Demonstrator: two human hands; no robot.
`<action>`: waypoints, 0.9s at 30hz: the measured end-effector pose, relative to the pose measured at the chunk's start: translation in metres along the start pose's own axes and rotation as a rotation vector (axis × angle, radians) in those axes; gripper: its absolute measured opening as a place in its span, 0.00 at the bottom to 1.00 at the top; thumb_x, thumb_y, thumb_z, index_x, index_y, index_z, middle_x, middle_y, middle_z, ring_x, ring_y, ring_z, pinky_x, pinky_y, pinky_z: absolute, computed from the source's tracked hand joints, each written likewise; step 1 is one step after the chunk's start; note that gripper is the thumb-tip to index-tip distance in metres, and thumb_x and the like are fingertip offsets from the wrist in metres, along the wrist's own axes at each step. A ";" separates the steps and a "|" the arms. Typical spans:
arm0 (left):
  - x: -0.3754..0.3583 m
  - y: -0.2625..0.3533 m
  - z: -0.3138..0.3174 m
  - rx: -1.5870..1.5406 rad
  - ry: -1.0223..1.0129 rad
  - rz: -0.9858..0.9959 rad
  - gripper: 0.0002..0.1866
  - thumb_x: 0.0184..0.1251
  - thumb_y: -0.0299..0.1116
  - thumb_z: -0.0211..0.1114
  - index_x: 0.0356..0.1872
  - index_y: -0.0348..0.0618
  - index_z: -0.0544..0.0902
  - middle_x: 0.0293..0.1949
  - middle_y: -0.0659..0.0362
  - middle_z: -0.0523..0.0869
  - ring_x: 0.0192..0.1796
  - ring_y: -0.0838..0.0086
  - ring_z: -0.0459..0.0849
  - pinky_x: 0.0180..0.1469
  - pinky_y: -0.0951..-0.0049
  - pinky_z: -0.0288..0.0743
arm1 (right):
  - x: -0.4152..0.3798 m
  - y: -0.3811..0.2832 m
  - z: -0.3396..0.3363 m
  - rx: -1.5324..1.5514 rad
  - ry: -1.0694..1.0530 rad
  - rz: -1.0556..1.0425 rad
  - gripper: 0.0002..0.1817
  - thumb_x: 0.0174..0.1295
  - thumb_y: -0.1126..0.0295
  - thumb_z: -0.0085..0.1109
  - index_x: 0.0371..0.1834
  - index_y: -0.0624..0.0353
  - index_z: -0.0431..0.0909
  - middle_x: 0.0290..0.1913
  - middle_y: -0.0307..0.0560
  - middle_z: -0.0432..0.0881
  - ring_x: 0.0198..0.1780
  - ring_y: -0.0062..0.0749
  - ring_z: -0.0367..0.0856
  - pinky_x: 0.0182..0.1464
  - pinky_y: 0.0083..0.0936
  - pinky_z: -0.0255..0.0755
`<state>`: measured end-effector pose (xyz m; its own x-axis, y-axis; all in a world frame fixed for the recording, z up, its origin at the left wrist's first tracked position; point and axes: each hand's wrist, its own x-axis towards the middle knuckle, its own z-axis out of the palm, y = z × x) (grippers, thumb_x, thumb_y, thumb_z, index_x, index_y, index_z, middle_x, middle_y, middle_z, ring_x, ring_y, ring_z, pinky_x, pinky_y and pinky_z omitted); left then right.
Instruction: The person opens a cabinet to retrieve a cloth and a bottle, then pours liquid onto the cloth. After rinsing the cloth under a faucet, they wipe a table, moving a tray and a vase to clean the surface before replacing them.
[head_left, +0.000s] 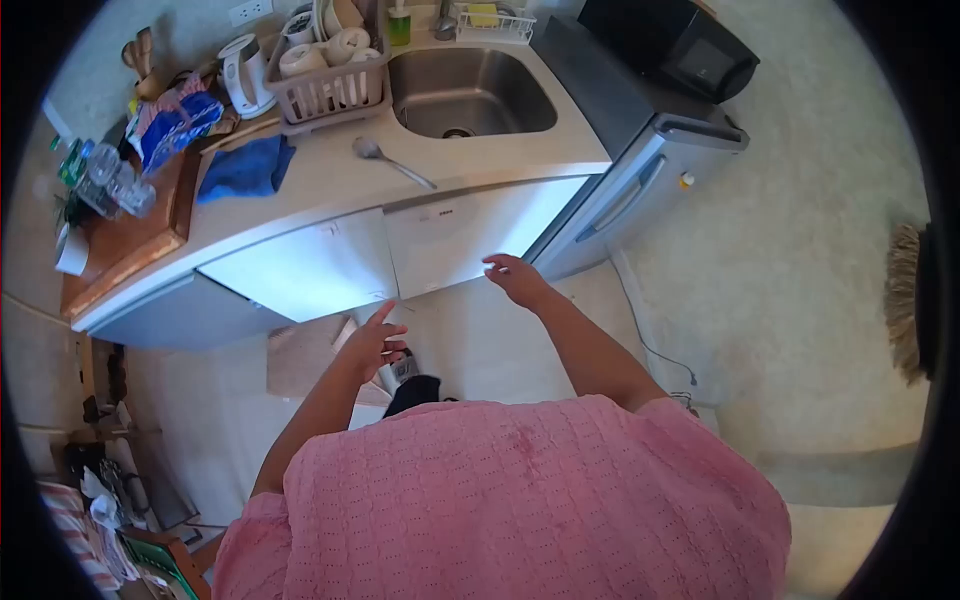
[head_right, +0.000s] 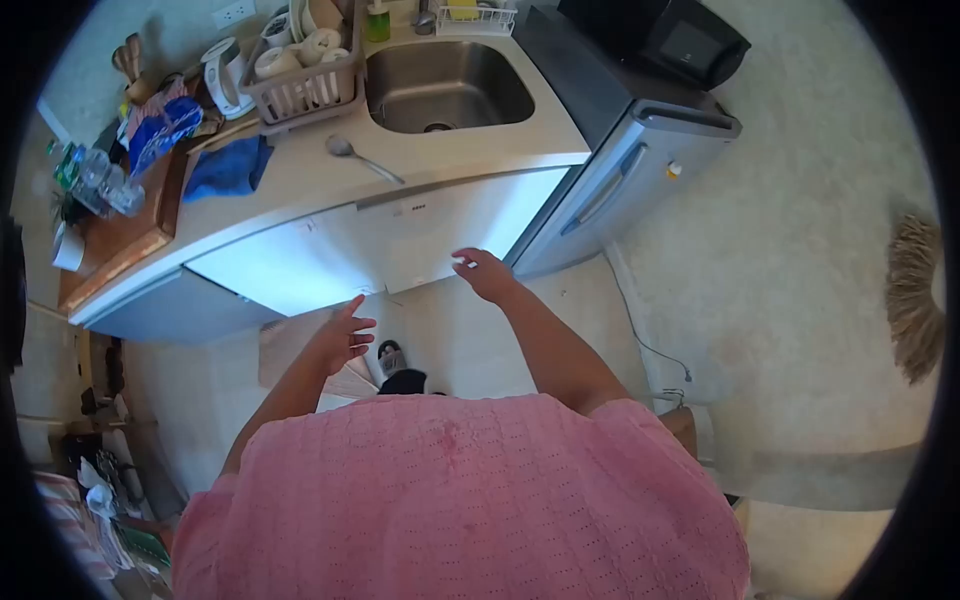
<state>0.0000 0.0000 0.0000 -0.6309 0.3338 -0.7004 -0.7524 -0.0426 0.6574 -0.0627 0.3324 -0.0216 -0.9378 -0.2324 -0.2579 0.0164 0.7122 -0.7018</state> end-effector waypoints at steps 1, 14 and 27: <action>0.000 -0.005 -0.004 -0.028 -0.004 -0.019 0.33 0.66 0.36 0.59 0.72 0.57 0.59 0.52 0.61 0.76 0.45 0.73 0.76 0.47 0.71 0.71 | 0.000 -0.022 0.005 0.089 0.066 0.034 0.25 0.64 0.56 0.58 0.63 0.50 0.71 0.58 0.51 0.75 0.56 0.39 0.76 0.56 0.31 0.71; 0.170 0.104 -0.008 -0.086 -0.017 -0.146 0.20 0.72 0.43 0.55 0.62 0.52 0.74 0.48 0.64 0.77 0.45 0.74 0.74 0.48 0.71 0.71 | 0.148 -0.001 0.021 0.638 0.155 0.072 0.23 0.62 0.69 0.62 0.62 0.48 0.72 0.50 0.45 0.76 0.45 0.24 0.78 0.50 0.23 0.72; 0.225 0.103 0.019 -0.460 0.153 0.002 0.14 0.70 0.44 0.60 0.51 0.52 0.78 0.43 0.65 0.79 0.40 0.76 0.75 0.43 0.73 0.71 | 0.173 0.015 0.051 0.761 0.332 -0.130 0.16 0.57 0.77 0.65 0.49 0.58 0.74 0.39 0.38 0.79 0.39 0.20 0.78 0.44 0.19 0.74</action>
<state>-0.2157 0.0889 -0.0851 -0.6271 0.1921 -0.7549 -0.7349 -0.4670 0.4917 -0.2073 0.2694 -0.1105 -0.9998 0.0100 -0.0190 0.0192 0.0239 -0.9995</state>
